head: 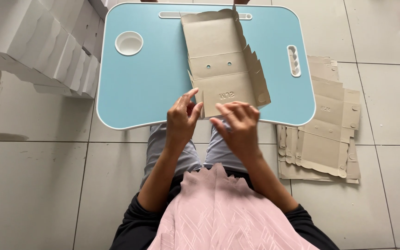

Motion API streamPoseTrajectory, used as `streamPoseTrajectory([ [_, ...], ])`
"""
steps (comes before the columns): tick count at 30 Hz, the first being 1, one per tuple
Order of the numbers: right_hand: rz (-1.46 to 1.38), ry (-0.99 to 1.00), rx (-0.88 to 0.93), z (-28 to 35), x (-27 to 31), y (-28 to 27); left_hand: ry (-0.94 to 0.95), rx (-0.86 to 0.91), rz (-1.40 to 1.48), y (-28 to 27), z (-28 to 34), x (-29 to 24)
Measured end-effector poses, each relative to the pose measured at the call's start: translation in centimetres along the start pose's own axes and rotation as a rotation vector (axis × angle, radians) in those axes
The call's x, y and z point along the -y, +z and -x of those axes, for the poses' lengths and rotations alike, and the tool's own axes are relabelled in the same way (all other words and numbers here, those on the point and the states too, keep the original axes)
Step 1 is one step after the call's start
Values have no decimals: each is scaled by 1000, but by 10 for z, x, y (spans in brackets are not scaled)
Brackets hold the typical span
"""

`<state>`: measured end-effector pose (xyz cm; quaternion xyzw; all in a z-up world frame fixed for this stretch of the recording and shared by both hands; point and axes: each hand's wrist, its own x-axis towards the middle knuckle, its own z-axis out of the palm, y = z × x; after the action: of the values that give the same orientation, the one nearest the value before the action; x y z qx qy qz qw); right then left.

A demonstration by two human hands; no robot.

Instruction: Assembling small white cardboard boxes from flat templates on a lap desk.

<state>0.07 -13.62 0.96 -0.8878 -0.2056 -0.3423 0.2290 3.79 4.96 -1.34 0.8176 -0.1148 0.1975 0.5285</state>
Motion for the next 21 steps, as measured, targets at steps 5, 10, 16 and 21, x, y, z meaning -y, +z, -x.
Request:
streamPoseTrajectory([
  [5,34,-38,-25,0,9,16,-169,-34,160,4,7,-6],
  [10,-27,14,-30,3,-4,5,-355,-50,506,17,12,-25],
  [16,-158,97,2,1,-11,-14,-365,-42,630,27,12,-36],
  [21,-248,149,16,-2,-7,-22,-359,-44,620,29,12,-40],
])
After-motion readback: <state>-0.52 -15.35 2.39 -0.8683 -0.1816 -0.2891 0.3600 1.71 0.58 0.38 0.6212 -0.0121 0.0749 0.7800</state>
